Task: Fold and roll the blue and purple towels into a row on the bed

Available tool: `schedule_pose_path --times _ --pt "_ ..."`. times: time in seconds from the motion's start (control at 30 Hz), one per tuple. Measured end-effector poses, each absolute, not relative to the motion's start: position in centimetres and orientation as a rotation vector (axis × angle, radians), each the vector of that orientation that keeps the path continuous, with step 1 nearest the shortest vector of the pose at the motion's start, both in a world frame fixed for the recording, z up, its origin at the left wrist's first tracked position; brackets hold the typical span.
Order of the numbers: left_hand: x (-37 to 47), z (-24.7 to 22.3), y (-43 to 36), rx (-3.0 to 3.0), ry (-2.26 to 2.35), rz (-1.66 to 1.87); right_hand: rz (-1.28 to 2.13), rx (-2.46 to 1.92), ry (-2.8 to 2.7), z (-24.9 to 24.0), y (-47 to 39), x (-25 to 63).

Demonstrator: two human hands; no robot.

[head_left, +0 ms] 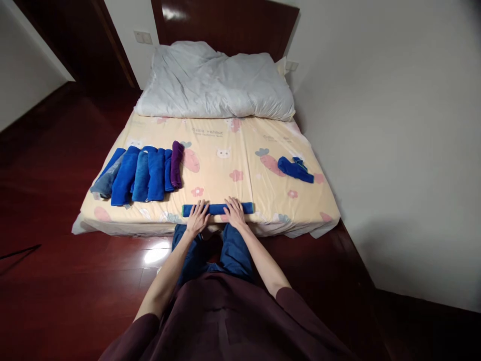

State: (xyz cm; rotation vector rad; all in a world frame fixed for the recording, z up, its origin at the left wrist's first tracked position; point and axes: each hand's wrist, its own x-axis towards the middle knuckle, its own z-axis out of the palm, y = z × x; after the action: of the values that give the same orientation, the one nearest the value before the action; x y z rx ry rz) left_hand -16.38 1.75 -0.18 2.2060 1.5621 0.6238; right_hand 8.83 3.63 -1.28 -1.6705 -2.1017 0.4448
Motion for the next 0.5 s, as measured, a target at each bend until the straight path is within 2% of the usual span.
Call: schedule_pose_path --times 0.13,0.3,0.4,0.5 --pt "-18.5 -1.8 2.9 2.162 1.594 0.594 0.488 -1.699 -2.177 -2.6 3.6 10.4" --pt "-20.1 -1.2 3.0 2.069 1.645 0.632 0.568 -1.758 -2.192 -2.0 4.5 12.6" --pt "-19.5 -0.8 0.0 1.917 1.767 0.804 0.621 -1.733 -2.242 -0.5 5.2 13.4" --pt "-17.9 -1.3 -4.4 1.478 1.913 0.997 0.633 -1.657 -2.334 1.2 6.1 15.1"
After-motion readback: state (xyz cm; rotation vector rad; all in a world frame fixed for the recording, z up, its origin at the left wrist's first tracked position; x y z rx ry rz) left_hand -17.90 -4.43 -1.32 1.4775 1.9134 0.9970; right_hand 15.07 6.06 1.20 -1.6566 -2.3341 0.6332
